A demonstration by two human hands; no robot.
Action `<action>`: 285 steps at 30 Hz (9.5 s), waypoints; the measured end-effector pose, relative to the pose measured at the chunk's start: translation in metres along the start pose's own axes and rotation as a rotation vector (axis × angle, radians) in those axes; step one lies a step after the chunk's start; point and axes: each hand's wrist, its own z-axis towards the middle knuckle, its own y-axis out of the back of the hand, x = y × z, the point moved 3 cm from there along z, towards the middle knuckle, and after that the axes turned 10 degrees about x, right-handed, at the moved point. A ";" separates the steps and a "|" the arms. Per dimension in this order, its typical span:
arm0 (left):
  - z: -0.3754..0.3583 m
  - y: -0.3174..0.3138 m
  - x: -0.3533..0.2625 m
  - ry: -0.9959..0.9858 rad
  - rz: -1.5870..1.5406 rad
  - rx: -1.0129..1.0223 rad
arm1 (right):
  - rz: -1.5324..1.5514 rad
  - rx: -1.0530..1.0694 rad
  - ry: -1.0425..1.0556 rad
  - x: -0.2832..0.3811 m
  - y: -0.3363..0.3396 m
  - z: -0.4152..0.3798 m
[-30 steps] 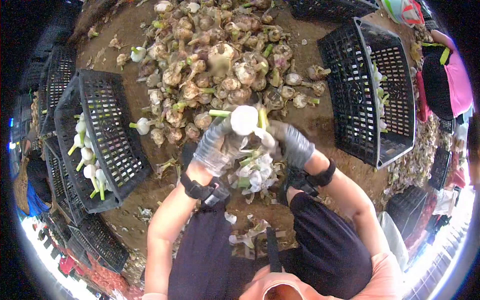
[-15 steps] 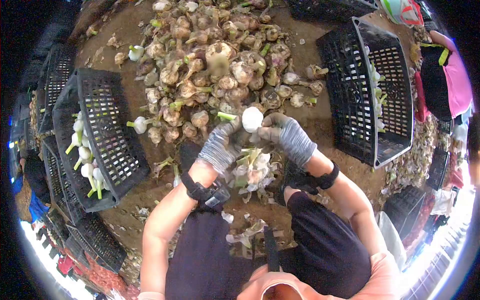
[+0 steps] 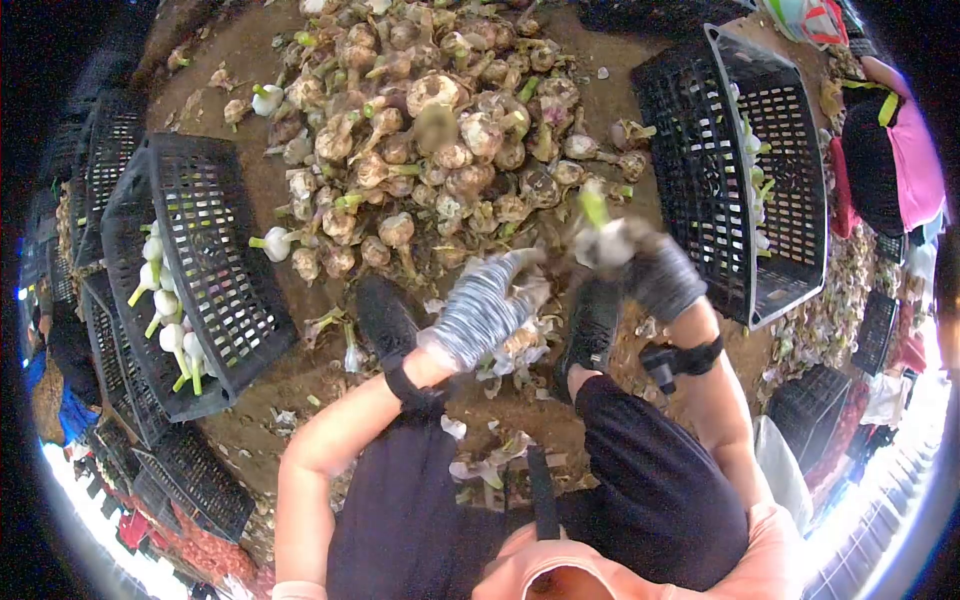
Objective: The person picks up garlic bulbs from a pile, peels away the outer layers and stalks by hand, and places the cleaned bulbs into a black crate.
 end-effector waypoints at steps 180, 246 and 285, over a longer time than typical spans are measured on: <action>0.011 0.079 0.092 -0.021 0.594 -0.586 | -0.868 0.194 -0.143 -0.055 -0.036 0.052; -0.006 0.049 0.000 0.023 -0.465 -0.019 | -0.625 -0.060 0.131 -0.016 -0.055 0.042; -0.003 0.028 -0.019 -0.029 -0.335 -0.072 | -1.038 -0.029 0.279 -0.003 -0.071 0.031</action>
